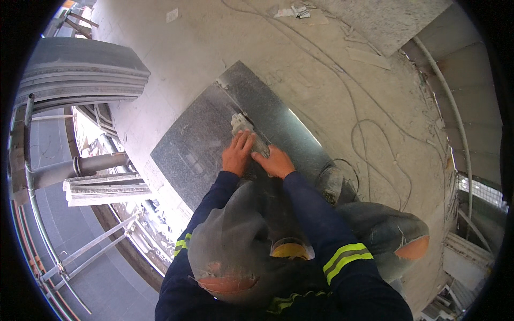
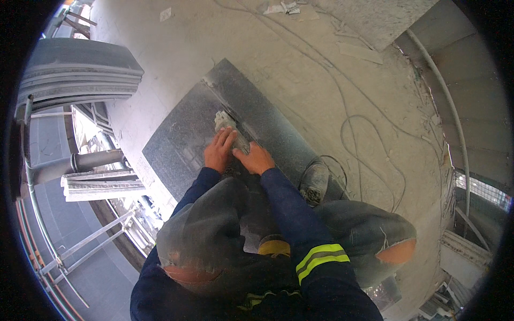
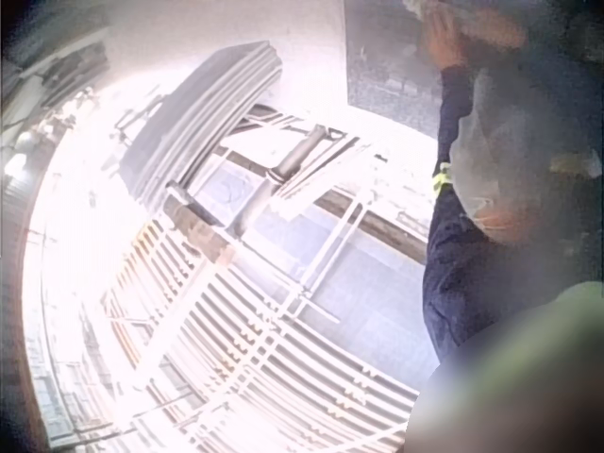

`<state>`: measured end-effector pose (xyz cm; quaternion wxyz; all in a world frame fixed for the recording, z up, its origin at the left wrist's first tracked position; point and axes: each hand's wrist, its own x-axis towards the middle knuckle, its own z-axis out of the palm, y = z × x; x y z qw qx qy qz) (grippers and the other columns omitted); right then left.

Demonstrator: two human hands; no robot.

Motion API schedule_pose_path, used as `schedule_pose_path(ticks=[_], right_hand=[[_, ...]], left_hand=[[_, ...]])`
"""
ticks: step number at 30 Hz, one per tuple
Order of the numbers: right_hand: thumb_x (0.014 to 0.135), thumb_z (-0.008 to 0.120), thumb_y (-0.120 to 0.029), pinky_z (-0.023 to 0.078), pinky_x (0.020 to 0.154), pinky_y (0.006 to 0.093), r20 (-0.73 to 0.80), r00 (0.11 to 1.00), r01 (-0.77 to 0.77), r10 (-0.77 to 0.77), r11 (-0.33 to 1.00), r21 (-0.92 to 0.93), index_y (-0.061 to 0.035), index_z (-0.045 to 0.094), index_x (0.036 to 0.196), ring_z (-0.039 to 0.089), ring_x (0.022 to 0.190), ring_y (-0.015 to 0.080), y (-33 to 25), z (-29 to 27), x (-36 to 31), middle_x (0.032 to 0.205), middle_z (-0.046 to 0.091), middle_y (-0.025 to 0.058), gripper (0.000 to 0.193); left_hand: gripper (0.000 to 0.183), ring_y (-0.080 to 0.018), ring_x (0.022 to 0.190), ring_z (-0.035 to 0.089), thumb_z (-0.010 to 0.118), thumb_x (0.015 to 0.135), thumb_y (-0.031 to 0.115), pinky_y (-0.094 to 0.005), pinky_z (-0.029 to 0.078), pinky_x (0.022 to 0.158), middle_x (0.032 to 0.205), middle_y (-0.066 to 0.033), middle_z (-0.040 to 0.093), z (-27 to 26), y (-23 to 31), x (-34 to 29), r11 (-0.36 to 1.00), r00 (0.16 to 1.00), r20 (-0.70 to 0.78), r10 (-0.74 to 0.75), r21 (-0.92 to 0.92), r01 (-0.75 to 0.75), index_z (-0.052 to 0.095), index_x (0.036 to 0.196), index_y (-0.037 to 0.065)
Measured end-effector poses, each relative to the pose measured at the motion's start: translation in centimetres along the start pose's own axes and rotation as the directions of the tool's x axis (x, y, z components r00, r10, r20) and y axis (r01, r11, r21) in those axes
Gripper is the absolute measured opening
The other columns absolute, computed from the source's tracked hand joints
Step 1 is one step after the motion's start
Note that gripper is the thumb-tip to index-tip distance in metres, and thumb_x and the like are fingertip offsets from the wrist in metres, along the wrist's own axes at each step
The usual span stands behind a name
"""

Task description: The person kneels on the floor and uses an angle grinder to grind the surface of a large dark tile. The person holds the tool with both hands and moves it back and forth across the tile surface, generating dust.

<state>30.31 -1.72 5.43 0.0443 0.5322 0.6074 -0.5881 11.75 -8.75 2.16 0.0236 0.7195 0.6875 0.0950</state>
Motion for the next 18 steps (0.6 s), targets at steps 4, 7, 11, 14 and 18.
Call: schedule_pose_path(ticks=[4,7,11,14,18], right_hand=[[0.092,0.068,-0.064,0.049,0.113,0.0498,-0.05,0.999,0.0,-0.002,0.999,-0.044,0.0091,0.056,0.148,0.063,0.134,0.0471,1.2,0.1,-0.3,0.141,0.065,0.0343,0.093],[0.091,0.068,-0.065,0.048,0.115,0.0494,-0.036,0.999,-0.004,0.003,0.999,-0.034,0.009,0.054,0.151,0.061,0.136,0.0468,1.2,0.2,-0.4,0.144,0.064,0.0341,0.096],[0.091,0.068,-0.066,0.047,0.117,0.049,-0.028,0.999,-0.037,0.037,0.999,-0.017,0.009,0.051,0.154,0.06,0.139,0.0466,1.3,0.3,-0.9,0.148,0.061,0.0341,0.1],[0.091,0.067,-0.066,0.046,0.117,0.0488,-0.013,1.0,-0.009,0.009,1.0,-0.013,0.009,0.05,0.155,0.06,0.139,0.0466,1.9,0.3,-0.6,0.149,0.06,0.0339,0.1],[0.091,0.068,-0.067,0.046,0.117,0.0486,-0.007,1.0,-0.007,0.007,1.0,-0.013,0.0093,0.05,0.155,0.059,0.139,0.0468,2.1,0.4,0.0,0.148,0.06,0.0346,0.101]], left_hand=[[0.061,-0.0268,0.146,0.056,0.069,0.088,0.008,-0.0384,0.064,0.093,0.156,-0.002,0.059,0.2,1.0,-0.1,1.0,1.0,-0.018,0.01,-0.028,-0.011,0.06,0.147,0.02],[0.06,-0.0272,0.146,0.056,0.069,0.088,0.008,-0.0396,0.063,0.095,0.156,-0.0028,0.059,0.0,1.0,-0.3,0.999,0.999,-0.041,0.015,-0.046,-0.017,0.06,0.147,0.019],[0.06,-0.0281,0.146,0.056,0.069,0.088,0.009,-0.0408,0.062,0.097,0.156,-0.0037,0.059,-0.6,1.6,-0.5,0.998,1.0,0.0,-0.004,-0.06,0.004,0.061,0.147,0.019],[0.06,-0.0287,0.147,0.056,0.07,0.088,0.009,-0.0411,0.062,0.097,0.157,-0.0043,0.058,-0.5,1.7,-0.5,0.997,1.0,-0.02,0.012,-0.079,-0.014,0.061,0.147,0.019],[0.06,-0.03,0.146,0.056,0.07,0.088,0.009,-0.0418,0.062,0.098,0.157,-0.0047,0.058,-0.4,1.5,-0.3,0.996,1.0,-0.019,0.006,-0.087,-0.007,0.061,0.147,0.019]])
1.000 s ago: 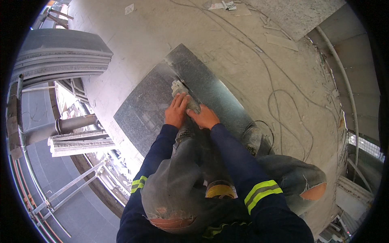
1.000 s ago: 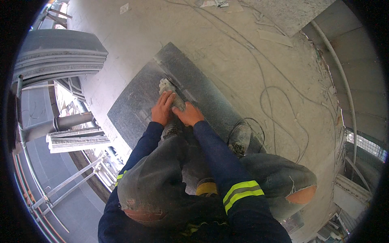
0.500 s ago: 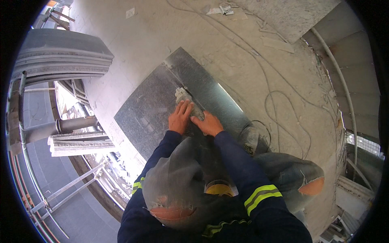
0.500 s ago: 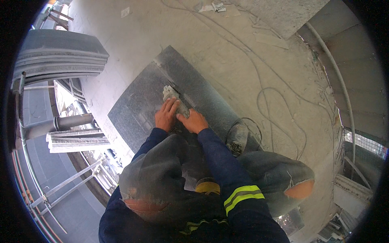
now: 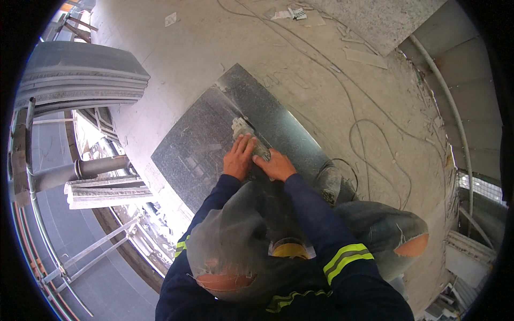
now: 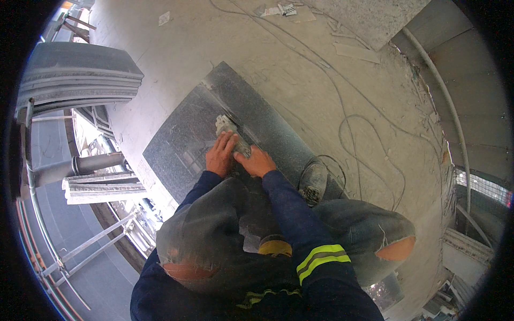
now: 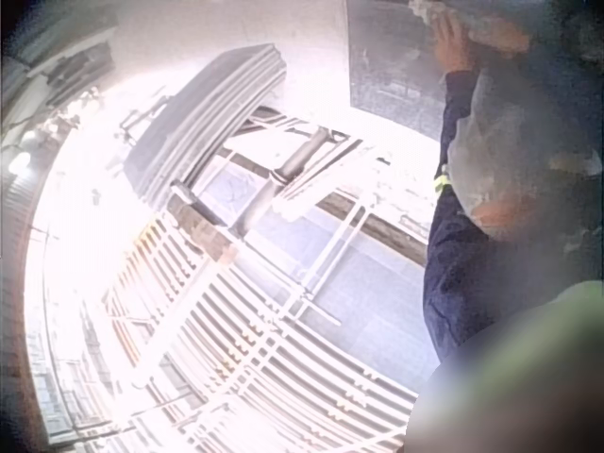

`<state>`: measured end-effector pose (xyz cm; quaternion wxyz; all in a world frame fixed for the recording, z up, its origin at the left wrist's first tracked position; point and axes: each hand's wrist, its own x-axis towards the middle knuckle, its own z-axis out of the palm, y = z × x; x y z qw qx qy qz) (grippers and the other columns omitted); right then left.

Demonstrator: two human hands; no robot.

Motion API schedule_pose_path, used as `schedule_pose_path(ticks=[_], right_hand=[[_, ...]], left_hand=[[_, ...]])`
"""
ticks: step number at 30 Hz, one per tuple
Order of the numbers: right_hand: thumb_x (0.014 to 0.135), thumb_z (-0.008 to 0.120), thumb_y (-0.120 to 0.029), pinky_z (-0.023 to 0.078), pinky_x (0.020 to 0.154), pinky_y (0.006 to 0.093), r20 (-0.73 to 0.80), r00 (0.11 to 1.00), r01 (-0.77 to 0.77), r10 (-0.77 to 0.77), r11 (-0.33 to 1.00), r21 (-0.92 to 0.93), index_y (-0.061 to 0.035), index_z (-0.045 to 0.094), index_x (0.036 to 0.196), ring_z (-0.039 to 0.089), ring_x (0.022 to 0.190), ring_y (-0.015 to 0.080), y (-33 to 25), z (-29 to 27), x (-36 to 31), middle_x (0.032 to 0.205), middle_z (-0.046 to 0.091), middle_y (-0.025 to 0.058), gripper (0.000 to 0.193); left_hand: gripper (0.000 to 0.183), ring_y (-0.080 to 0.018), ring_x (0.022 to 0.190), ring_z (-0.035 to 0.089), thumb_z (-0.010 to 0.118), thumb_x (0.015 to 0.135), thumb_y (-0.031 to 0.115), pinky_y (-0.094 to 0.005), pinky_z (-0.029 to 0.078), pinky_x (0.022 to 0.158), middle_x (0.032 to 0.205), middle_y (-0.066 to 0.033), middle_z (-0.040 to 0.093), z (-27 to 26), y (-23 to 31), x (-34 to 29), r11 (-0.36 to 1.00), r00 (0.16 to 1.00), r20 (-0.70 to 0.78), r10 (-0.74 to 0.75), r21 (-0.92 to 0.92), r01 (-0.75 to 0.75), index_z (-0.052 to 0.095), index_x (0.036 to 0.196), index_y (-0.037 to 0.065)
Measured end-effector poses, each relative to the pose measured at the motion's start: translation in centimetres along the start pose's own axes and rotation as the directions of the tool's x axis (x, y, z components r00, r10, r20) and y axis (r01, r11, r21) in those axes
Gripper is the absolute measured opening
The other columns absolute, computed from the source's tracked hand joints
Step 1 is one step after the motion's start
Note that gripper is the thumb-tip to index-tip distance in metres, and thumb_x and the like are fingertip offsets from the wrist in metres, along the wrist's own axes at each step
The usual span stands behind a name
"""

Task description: The person kneels on the floor and uses an angle grinder to grind the surface of a large dark tile. The person holds the tool with both hands and moves it back and forth across the tile surface, generating dust.

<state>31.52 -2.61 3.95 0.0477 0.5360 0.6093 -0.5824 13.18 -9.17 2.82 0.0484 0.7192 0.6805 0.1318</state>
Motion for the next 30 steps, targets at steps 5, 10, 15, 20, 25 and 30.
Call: schedule_pose_path(ticks=[5,10,15,20,25,30], right_hand=[[0.091,0.068,-0.068,0.046,0.118,0.0484,0.068,0.998,-0.009,0.006,0.999,0.034,0.0101,0.049,0.155,0.058,0.14,0.0471,-1.3,0.0,1.5,0.148,0.06,0.0357,0.102],[0.091,0.068,-0.067,0.046,0.118,0.0479,0.001,1.0,0.009,-0.009,0.999,0.037,0.0116,0.05,0.154,0.058,0.14,0.0471,-1.9,0.6,3.5,0.148,0.06,0.0363,0.102],[0.091,0.069,-0.065,0.046,0.117,0.0484,0.028,1.0,0.002,-0.004,0.998,0.055,0.0118,0.051,0.152,0.059,0.139,0.047,-2.0,0.2,2.6,0.148,0.06,0.0355,0.1],[0.09,0.071,-0.064,0.048,0.114,0.0494,0.0,1.0,0.004,-0.004,1.0,0.009,0.0123,0.053,0.149,0.061,0.137,0.0471,-1.5,-0.1,0.5,0.146,0.062,0.0344,0.098],[0.09,0.07,-0.066,0.049,0.113,0.0497,0.0,1.0,-0.017,0.017,1.0,0.016,0.0107,0.055,0.149,0.062,0.135,0.0473,-0.9,-0.7,-0.8,0.143,0.064,0.0348,0.097],[0.091,0.069,-0.066,0.049,0.113,0.0498,-0.03,1.0,-0.005,0.006,1.0,0.021,0.0079,0.055,0.15,0.063,0.134,0.0469,0.0,-0.4,-1.1,0.141,0.065,0.0345,0.096]], left_hand=[[0.058,-0.031,0.144,0.057,0.069,0.088,0.008,-0.0426,0.062,0.098,0.155,-0.0052,0.059,0.0,-1.6,0.8,0.999,0.999,0.03,-0.019,0.048,0.018,0.06,0.145,0.019],[0.059,-0.0305,0.146,0.055,0.07,0.088,0.008,-0.0421,0.062,0.099,0.156,-0.0049,0.058,0.4,-2.8,2.2,0.998,0.999,0.033,-0.018,0.062,0.016,0.06,0.145,0.02],[0.061,-0.0293,0.146,0.055,0.071,0.088,0.009,-0.0419,0.062,0.097,0.157,-0.0036,0.057,0.4,-2.7,1.6,0.994,0.999,0.049,0.004,0.106,-0.009,0.059,0.146,0.021],[0.063,-0.0285,0.147,0.055,0.072,0.087,0.01,-0.0431,0.063,0.096,0.158,-0.0033,0.056,0.9,-1.9,0.2,0.994,1.0,0.019,0.023,0.105,-0.025,0.059,0.147,0.022],[0.058,-0.0285,0.146,0.056,0.07,0.089,0.012,-0.0432,0.063,0.095,0.157,-0.0038,0.057,0.5,-0.3,0.0,0.998,1.0,0.021,0.018,0.056,-0.02,0.06,0.145,0.021],[0.057,-0.029,0.144,0.057,0.069,0.089,0.012,-0.043,0.063,0.096,0.155,-0.0045,0.058,0.0,0.5,0.1,0.998,0.999,0.009,0.042,0.038,-0.042,0.061,0.145,0.019]])
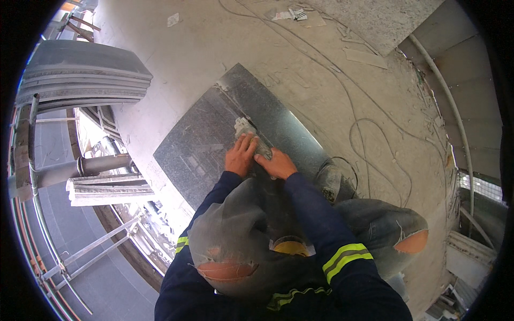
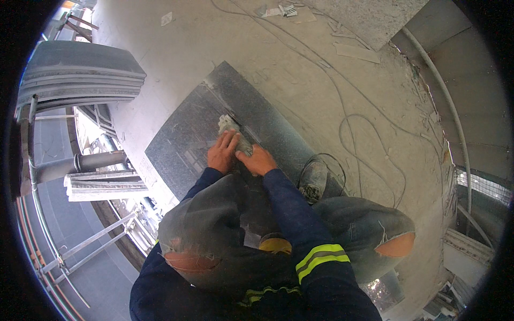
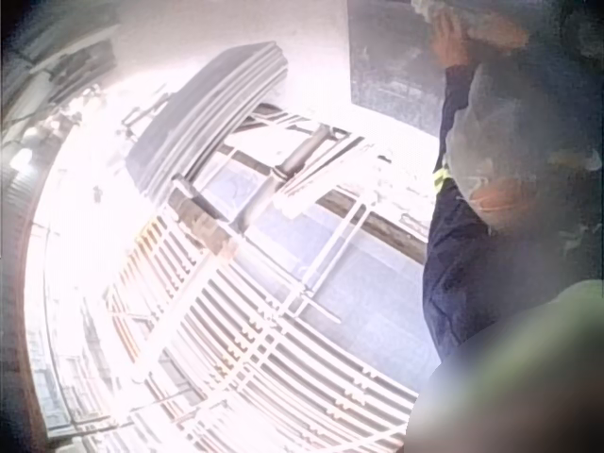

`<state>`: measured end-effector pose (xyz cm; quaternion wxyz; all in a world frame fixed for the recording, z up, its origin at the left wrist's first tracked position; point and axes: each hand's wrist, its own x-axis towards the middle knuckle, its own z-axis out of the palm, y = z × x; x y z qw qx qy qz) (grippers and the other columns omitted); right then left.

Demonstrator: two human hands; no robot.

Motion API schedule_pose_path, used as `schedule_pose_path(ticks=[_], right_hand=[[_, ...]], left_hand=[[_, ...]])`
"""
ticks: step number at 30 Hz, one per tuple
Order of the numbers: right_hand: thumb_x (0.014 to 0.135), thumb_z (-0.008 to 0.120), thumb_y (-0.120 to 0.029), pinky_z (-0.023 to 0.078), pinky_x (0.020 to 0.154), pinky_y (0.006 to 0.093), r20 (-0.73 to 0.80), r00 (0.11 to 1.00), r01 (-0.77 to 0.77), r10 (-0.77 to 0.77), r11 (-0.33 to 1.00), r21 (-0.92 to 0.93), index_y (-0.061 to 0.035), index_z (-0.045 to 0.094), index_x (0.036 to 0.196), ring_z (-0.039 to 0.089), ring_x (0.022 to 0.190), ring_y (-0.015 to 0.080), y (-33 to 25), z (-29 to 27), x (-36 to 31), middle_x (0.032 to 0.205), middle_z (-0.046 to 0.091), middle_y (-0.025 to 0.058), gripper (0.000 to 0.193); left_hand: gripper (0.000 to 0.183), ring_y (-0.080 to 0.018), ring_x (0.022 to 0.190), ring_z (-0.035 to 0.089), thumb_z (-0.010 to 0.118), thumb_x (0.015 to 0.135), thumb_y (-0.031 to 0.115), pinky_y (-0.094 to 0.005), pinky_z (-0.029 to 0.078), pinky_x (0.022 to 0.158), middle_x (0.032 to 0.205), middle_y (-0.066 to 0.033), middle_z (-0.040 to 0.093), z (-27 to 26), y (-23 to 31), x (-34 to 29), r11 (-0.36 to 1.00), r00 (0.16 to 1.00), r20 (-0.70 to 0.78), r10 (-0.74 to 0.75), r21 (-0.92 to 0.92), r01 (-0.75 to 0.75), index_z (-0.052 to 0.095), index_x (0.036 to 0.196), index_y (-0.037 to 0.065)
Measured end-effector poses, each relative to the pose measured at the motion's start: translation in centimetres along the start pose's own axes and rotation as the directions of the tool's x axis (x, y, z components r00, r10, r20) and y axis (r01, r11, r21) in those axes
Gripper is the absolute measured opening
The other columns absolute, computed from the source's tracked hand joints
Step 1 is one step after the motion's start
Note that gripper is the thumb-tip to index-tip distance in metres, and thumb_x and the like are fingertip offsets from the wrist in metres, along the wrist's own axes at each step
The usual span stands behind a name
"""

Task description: The person kneels on the floor and uses an angle grinder to grind the surface of a large dark tile. The person holds the tool with both hands and moves it back and forth across the tile surface, generating dust.

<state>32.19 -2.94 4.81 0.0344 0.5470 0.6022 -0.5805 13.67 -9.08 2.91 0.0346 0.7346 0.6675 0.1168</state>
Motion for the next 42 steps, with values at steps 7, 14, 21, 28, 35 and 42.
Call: schedule_pose_path(ticks=[7,14,21,28,35,42], right_hand=[[0.091,0.068,-0.065,0.05,0.112,0.0496,-0.02,0.999,-0.027,0.027,0.999,-0.025,0.0069,0.057,0.149,0.064,0.134,0.0462,-0.4,-0.2,-1.3,0.141,0.066,0.0324,0.093],[0.092,0.068,-0.065,0.05,0.111,0.051,-0.025,0.999,0.022,-0.022,1.0,-0.014,0.0081,0.058,0.145,0.064,0.131,0.0476,0.8,0.3,0.0,0.138,0.067,0.0342,0.09],[0.092,0.067,-0.067,0.049,0.113,0.0487,0.006,1.0,0.006,-0.006,1.0,-0.017,0.0107,0.056,0.146,0.063,0.134,0.0472,-0.8,0.2,0.7,0.139,0.065,0.0357,0.095],[0.091,0.069,-0.067,0.049,0.113,0.0441,-0.027,0.999,0.017,-0.018,1.0,-0.017,0.0147,0.049,0.152,0.064,0.135,0.0423,-1.2,1.1,3.7,0.14,0.064,0.0366,0.104],[0.091,0.07,-0.065,0.052,0.108,0.0455,-0.044,0.999,0.012,-0.012,1.0,0.004,0.0135,0.055,0.148,0.067,0.129,0.0446,-0.6,1.0,2.3,0.132,0.069,0.0347,0.098],[0.091,0.069,-0.066,0.05,0.113,0.049,0.029,0.999,0.026,-0.026,0.999,-0.023,0.0098,0.053,0.151,0.063,0.134,0.0472,0.5,0.2,0.2,0.142,0.064,0.0346,0.098]], left_hand=[[0.057,-0.0291,0.143,0.059,0.069,0.089,0.012,-0.0427,0.063,0.094,0.155,-0.0048,0.059,0.0,0.3,-0.6,1.0,1.0,0.004,0.008,0.0,-0.008,0.061,0.145,0.02],[0.057,-0.0302,0.143,0.058,0.07,0.088,0.012,-0.0423,0.064,0.094,0.154,-0.005,0.06,0.3,0.0,0.0,1.0,1.0,-0.02,0.022,-0.02,-0.022,0.061,0.144,0.019],[0.064,-0.0317,0.142,0.058,0.073,0.083,0.007,-0.0422,0.064,0.094,0.153,-0.0058,0.059,-0.2,-1.1,0.5,1.0,1.0,0.027,0.004,-0.021,-0.004,0.06,0.145,0.019],[0.064,-0.03,0.143,0.058,0.073,0.085,0.006,-0.0424,0.063,0.097,0.155,-0.0038,0.059,0.6,-3.0,1.8,1.0,1.0,0.019,-0.012,0.016,0.012,0.059,0.146,0.021],[0.059,-0.0285,0.144,0.057,0.069,0.089,0.012,-0.0423,0.063,0.095,0.154,-0.0031,0.059,1.2,-2.7,0.7,0.999,0.999,0.03,0.012,0.051,-0.013,0.06,0.146,0.021],[0.055,-0.0291,0.142,0.058,0.068,0.09,0.013,-0.0424,0.062,0.097,0.154,-0.0037,0.06,0.6,-1.0,-0.4,0.997,0.998,0.036,0.042,0.056,-0.044,0.061,0.144,0.02]])
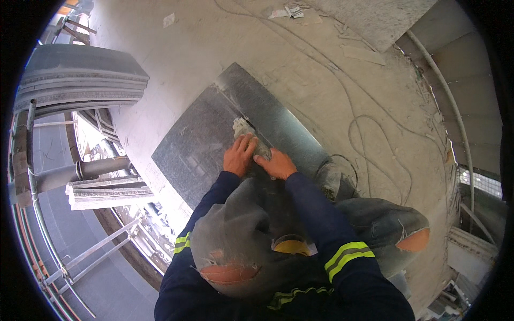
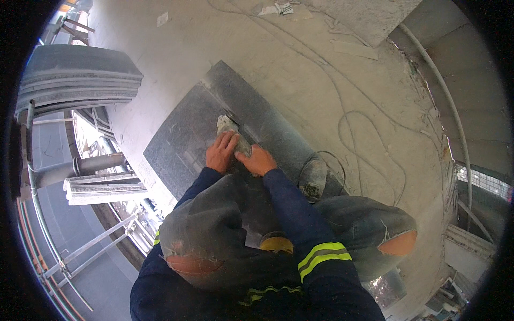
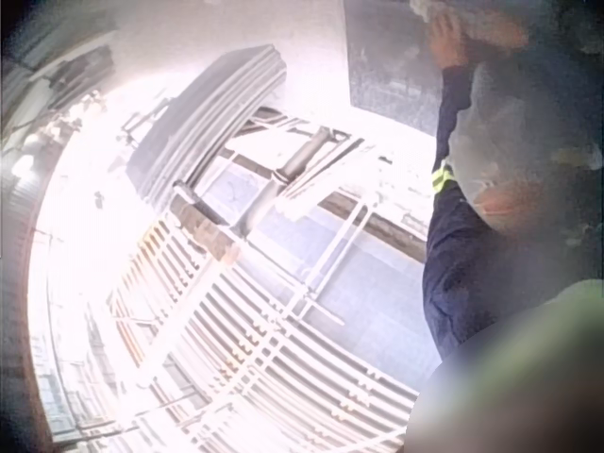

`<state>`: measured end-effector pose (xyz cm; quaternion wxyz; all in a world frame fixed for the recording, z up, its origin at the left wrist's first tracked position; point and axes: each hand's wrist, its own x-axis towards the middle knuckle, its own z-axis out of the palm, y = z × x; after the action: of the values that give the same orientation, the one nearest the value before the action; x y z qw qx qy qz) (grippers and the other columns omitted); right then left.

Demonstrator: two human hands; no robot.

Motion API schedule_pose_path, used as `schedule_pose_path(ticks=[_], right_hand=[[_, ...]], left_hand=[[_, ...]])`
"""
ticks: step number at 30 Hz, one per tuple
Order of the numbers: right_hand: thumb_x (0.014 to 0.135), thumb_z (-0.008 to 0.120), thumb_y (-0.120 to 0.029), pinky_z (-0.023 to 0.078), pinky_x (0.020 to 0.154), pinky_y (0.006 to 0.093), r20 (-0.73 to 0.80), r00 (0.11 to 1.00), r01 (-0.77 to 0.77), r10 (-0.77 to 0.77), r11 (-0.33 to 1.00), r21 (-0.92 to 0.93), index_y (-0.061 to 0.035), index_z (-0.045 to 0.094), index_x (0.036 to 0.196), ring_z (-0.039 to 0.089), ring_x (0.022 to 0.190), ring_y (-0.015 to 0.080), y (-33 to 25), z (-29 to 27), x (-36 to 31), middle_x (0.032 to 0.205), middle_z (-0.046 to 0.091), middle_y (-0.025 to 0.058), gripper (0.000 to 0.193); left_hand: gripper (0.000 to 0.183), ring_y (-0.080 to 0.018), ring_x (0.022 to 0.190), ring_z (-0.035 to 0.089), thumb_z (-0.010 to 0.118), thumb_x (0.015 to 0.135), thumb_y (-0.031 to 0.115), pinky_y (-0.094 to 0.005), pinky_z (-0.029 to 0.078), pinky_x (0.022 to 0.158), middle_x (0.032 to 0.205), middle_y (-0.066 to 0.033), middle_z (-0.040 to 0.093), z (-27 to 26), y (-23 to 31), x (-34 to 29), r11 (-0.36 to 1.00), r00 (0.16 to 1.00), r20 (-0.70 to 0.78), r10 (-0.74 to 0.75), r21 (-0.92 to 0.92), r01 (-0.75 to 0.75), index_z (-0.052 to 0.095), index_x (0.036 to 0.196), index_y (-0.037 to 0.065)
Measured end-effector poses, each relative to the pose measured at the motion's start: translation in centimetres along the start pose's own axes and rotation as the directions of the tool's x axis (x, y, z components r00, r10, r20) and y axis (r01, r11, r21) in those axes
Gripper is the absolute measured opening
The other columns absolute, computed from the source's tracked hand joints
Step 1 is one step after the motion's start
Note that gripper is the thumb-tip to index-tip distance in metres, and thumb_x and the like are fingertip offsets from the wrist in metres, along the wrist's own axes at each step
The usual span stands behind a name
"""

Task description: The person kneels on the floor and uses an angle grinder to grind the surface of a large dark tile. The person holds the tool with both hands and moves it back and forth across the tile surface, generating dust.

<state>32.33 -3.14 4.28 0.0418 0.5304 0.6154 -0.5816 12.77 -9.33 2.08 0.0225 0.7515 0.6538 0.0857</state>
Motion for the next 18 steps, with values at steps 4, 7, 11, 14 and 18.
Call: schedule_pose_path(ticks=[4,7,11,14,18], right_hand=[[0.091,0.069,-0.068,0.048,0.115,0.0478,0.0,0.999,-0.034,0.034,0.999,0.002,0.0094,0.052,0.153,0.061,0.137,0.046,-0.1,-0.2,-0.5,0.145,0.062,0.0342,0.1],[0.091,0.069,-0.067,0.046,0.118,0.0469,0.014,0.998,-0.053,0.053,0.998,0.013,0.009,0.049,0.156,0.059,0.141,0.0455,0.2,-0.2,-0.7,0.15,0.059,0.0339,0.102],[0.092,0.069,-0.066,0.045,0.12,0.0463,0.009,0.998,-0.07,0.07,0.998,-0.009,0.0084,0.045,0.159,0.056,0.143,0.0453,0.4,-0.1,-1.1,0.153,0.057,0.0335,0.103],[0.092,0.069,-0.066,0.046,0.117,0.0472,-0.014,0.999,-0.04,0.04,0.999,0.01,0.0087,0.05,0.155,0.059,0.14,0.046,0.7,-0.2,-1.4,0.149,0.06,0.0337,0.1],[0.092,0.068,-0.066,0.049,0.114,0.0489,0.014,0.999,-0.043,0.043,0.999,0.031,0.0086,0.056,0.148,0.063,0.135,0.0472,0.0,-0.8,-2.2,0.143,0.064,0.034,0.095]], left_hand=[[0.056,-0.0295,0.142,0.058,0.069,0.089,0.013,-0.0424,0.061,0.099,0.154,-0.0053,0.059,-0.4,0.5,0.1,0.999,1.0,-0.021,0.012,-0.039,-0.013,0.061,0.144,0.019],[0.057,-0.03,0.142,0.059,0.069,0.088,0.012,-0.0427,0.06,0.1,0.154,-0.0062,0.059,-0.6,0.8,0.0,0.999,1.0,-0.016,0.026,-0.035,-0.026,0.06,0.144,0.018],[0.057,-0.0306,0.141,0.06,0.069,0.088,0.013,-0.0431,0.06,0.1,0.153,-0.0068,0.06,-0.7,1.2,-0.3,0.999,1.0,-0.01,0.025,-0.042,-0.025,0.061,0.144,0.017],[0.057,-0.0309,0.14,0.06,0.069,0.088,0.013,-0.0434,0.06,0.1,0.152,-0.0074,0.061,-0.6,1.4,-0.2,0.998,0.999,-0.031,0.037,-0.045,-0.039,0.061,0.144,0.016],[0.057,-0.0312,0.14,0.06,0.069,0.087,0.013,-0.0432,0.06,0.099,0.152,-0.0083,0.061,-0.8,1.5,-0.4,0.998,0.999,-0.02,0.039,-0.052,-0.04,0.061,0.144,0.016]])
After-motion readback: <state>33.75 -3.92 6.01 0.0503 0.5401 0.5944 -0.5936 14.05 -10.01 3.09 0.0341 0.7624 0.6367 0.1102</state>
